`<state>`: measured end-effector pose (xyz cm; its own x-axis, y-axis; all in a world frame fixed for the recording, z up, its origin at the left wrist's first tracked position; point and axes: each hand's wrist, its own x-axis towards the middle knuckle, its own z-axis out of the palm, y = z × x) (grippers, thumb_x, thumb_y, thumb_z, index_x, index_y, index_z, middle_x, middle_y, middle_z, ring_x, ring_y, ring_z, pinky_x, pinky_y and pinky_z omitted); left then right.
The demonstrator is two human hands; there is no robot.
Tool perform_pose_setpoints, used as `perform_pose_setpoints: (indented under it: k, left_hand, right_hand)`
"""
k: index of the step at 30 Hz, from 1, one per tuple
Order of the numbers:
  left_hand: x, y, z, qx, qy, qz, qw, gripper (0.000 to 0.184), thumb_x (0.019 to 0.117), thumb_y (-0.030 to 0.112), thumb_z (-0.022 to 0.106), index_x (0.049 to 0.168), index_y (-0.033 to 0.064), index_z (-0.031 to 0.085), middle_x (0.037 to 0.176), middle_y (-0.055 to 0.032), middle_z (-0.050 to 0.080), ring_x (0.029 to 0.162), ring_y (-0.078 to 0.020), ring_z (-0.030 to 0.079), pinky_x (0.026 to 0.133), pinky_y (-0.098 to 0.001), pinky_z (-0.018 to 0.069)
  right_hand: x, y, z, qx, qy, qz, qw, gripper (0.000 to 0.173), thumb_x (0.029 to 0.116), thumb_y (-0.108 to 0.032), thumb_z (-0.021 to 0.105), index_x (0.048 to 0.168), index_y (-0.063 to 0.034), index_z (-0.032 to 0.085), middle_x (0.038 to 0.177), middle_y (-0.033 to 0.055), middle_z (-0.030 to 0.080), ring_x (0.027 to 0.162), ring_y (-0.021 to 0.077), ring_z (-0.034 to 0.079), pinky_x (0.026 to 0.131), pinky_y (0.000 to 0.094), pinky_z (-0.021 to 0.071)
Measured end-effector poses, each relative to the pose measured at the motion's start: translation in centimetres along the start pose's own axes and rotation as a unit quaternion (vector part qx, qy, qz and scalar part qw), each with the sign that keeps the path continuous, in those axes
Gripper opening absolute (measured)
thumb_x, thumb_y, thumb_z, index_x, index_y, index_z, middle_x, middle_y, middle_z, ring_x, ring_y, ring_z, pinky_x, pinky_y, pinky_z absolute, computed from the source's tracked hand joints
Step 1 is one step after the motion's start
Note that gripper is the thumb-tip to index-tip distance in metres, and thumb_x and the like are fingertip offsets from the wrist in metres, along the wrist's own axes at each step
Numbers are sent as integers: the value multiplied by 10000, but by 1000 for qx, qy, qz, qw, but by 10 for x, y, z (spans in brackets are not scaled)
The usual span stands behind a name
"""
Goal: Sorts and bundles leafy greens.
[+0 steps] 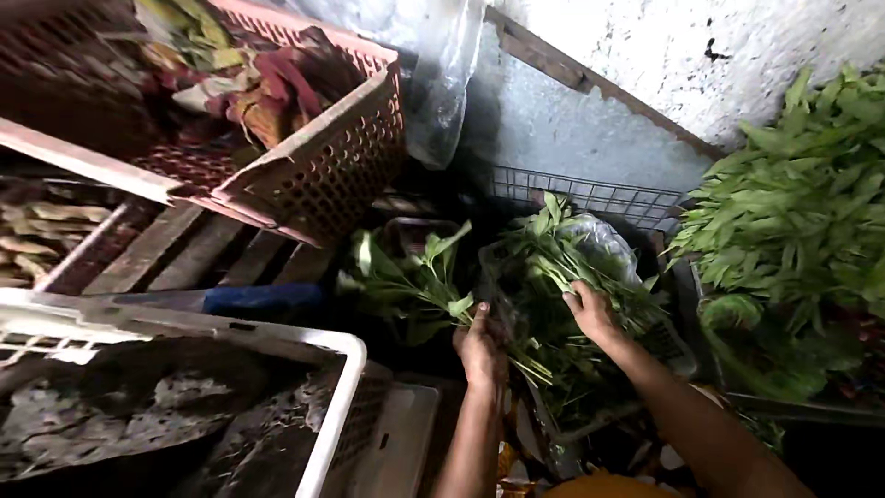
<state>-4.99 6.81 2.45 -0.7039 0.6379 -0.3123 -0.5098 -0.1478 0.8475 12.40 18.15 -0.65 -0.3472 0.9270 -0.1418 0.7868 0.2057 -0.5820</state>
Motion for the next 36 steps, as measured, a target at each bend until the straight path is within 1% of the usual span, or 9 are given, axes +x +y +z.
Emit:
perform_pose_setpoints:
  k: [8,15,17,20,25,27,31,33,36]
  left_hand:
    - [-20,-32,12,28,-71,-66,995,160,1042,118,582,1092,-22,643,660,-50,568,447,-94,459,412,-238,432]
    - [-22,14,9,79,-16,100,992,119,1023,16,540,936,9,621,703,-14,656,581,-85,623,543,-256,546]
    - [-18,38,3,87,8,146,986,103,1027,33,544,960,27,622,726,-2,665,591,-80,629,549,-250,552]
    - [-14,54,5,86,8,169,982,130,1032,52,546,972,38,660,733,-4,684,564,-80,616,516,-241,535]
    - [-10,12,-2,14,-140,27,990,304,1111,143,406,1185,-61,619,941,-168,732,843,-263,729,805,-437,623]
    - [-13,6,-2,-4,-135,1,991,319,1120,170,352,973,3,580,712,-74,633,622,-185,644,638,-363,600]
    - [-10,37,-14,56,-27,90,994,209,1108,184,431,971,73,544,604,35,520,471,-61,500,453,-223,475]
    - [-7,51,-20,78,0,131,988,197,1094,183,474,961,76,573,597,36,534,468,-67,515,453,-228,493]
    - [-5,51,-27,98,-1,137,986,177,1087,131,476,977,42,584,634,12,582,509,-99,569,511,-257,542]
  right_hand:
    - [-43,-32,4,32,-32,-153,987,424,1092,-368,431,1114,-21,676,1035,161,699,971,293,689,889,489,551]
    - [-60,-8,28,-74,-35,-220,972,417,1091,-333,417,1038,-8,673,963,173,712,952,333,710,881,512,557]
    - [-62,18,39,-71,-38,-196,977,446,1098,-344,403,1087,11,674,998,195,714,1003,354,703,940,529,539]
    - [-64,33,41,-39,-80,-145,986,474,1106,-370,370,1160,10,647,994,210,710,970,374,709,876,558,553]
    - [-72,-11,32,13,-150,-132,980,457,1114,-364,348,1196,-9,624,989,201,698,964,350,699,875,541,552]
    - [-73,-14,34,-43,-198,-163,966,433,1117,-336,337,1222,-16,607,994,216,700,965,385,704,860,574,554]
    - [-58,23,46,-131,-310,-157,928,473,1066,-381,519,1413,-61,548,1361,255,605,1291,455,563,1075,689,403]
    - [-44,37,43,-71,-238,-159,955,633,948,-466,699,1467,-135,550,1465,243,530,1378,447,475,1139,685,338]
    - [-4,35,17,-6,-59,-98,993,405,1041,-317,548,1371,-93,620,1387,187,602,1317,339,564,1133,505,448]
